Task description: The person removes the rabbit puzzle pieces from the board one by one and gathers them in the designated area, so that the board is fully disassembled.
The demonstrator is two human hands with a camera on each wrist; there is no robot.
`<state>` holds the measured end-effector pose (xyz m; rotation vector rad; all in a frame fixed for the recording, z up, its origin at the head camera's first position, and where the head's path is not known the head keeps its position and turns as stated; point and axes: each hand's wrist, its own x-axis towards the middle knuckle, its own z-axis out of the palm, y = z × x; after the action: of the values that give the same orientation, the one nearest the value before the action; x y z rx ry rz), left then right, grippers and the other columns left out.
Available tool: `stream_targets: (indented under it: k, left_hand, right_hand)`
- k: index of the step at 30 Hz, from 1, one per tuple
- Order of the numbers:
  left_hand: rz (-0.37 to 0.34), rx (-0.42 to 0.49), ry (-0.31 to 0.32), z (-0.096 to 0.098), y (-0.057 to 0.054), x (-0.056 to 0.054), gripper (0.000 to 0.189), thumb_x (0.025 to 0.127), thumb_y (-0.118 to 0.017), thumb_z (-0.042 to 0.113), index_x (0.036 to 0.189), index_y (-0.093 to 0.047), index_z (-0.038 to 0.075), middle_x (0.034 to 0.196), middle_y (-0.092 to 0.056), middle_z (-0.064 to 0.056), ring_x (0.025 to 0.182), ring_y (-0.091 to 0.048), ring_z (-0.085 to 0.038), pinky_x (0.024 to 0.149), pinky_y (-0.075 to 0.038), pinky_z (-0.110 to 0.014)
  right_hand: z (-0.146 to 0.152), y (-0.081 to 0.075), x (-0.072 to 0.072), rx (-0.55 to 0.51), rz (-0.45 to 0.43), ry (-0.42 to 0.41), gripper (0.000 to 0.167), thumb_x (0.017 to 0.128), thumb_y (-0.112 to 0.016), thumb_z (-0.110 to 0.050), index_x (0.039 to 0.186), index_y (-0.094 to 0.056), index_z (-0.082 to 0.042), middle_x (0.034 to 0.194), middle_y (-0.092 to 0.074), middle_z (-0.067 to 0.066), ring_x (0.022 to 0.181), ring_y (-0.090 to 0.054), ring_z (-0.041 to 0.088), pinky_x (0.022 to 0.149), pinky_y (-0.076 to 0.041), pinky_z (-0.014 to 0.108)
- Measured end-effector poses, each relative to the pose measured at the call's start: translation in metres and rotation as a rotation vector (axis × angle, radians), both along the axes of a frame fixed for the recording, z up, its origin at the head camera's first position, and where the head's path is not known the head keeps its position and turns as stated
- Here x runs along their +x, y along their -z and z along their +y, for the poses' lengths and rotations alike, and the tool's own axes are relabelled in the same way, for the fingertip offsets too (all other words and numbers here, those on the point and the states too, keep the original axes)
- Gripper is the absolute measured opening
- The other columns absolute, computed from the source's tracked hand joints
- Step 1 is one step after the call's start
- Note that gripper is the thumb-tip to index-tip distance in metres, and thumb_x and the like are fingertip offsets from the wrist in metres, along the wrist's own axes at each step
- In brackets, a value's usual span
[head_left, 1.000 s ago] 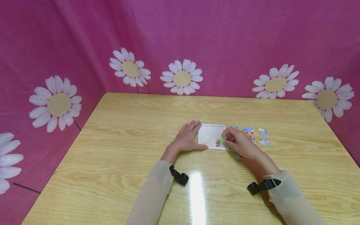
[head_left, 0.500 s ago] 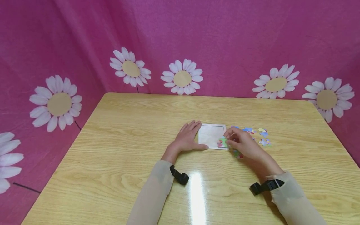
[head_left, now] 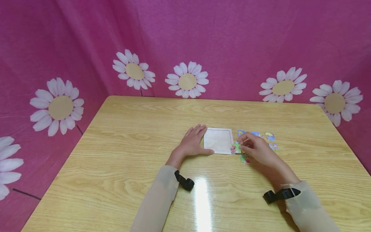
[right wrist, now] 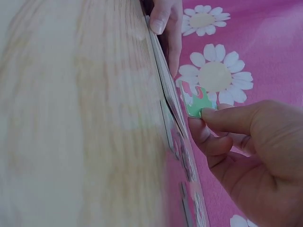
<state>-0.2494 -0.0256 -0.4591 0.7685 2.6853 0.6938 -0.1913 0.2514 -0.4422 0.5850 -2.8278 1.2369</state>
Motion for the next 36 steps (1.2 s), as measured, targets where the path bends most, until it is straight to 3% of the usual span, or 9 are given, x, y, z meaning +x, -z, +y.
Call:
stream_targets:
  k: [7,14,19,32,36]
  left_hand:
    - [0.003,0.004,-0.003,0.0,0.0,0.0,0.106,0.079,-0.07,0.06,0.158,-0.017,0.015,0.166,-0.016,0.001,0.156,-0.004,-0.017,0.129,0.0,-0.037]
    - [0.005,0.005,-0.004,0.0,0.0,0.0,0.105,0.079,-0.07,0.06,0.158,-0.017,0.015,0.166,-0.016,0.002,0.156,-0.004,-0.016,0.129,-0.001,-0.037]
    - [0.005,0.004,-0.003,0.001,-0.001,0.0,0.105,0.079,-0.07,0.06,0.158,-0.017,0.015,0.166,-0.016,0.001,0.156,-0.004,-0.017,0.129,-0.001,-0.038]
    - [0.001,0.02,0.004,0.0,-0.001,0.001,0.105,0.079,-0.071,0.058,0.158,-0.017,0.014,0.166,-0.016,0.0,0.156,-0.005,-0.018,0.129,-0.001,-0.039]
    - [0.002,0.021,0.006,0.0,-0.002,0.002,0.105,0.079,-0.071,0.058,0.158,-0.017,0.014,0.166,-0.016,0.0,0.156,-0.005,-0.018,0.129,-0.001,-0.039]
  right_hand:
    - [0.011,0.0,0.008,-0.024,-0.024,0.015,0.015,0.092,-0.063,0.0,0.105,-0.058,-0.006,0.096,-0.065,0.014,0.066,-0.056,0.003,0.046,-0.045,0.021]
    - [0.026,0.0,0.014,0.012,0.029,0.046,0.015,0.091,-0.064,0.002,0.104,-0.06,-0.005,0.102,-0.065,0.013,0.079,-0.06,0.003,0.058,-0.051,0.019]
    - [0.038,0.002,0.019,0.023,0.04,0.079,0.016,0.09,-0.064,0.005,0.103,-0.06,-0.004,0.104,-0.063,0.013,0.081,-0.058,-0.006,0.06,-0.052,0.018]
    - [0.061,0.004,0.032,0.014,0.091,0.095,0.018,0.089,-0.063,0.006,0.104,-0.06,-0.004,0.095,-0.065,0.01,0.078,-0.061,-0.004,0.059,-0.055,0.019]
    - [0.069,0.006,0.035,0.043,0.14,0.113,0.021,0.087,-0.065,0.009,0.103,-0.062,-0.005,0.094,-0.066,0.006,0.08,-0.059,-0.008,0.063,-0.052,0.012]
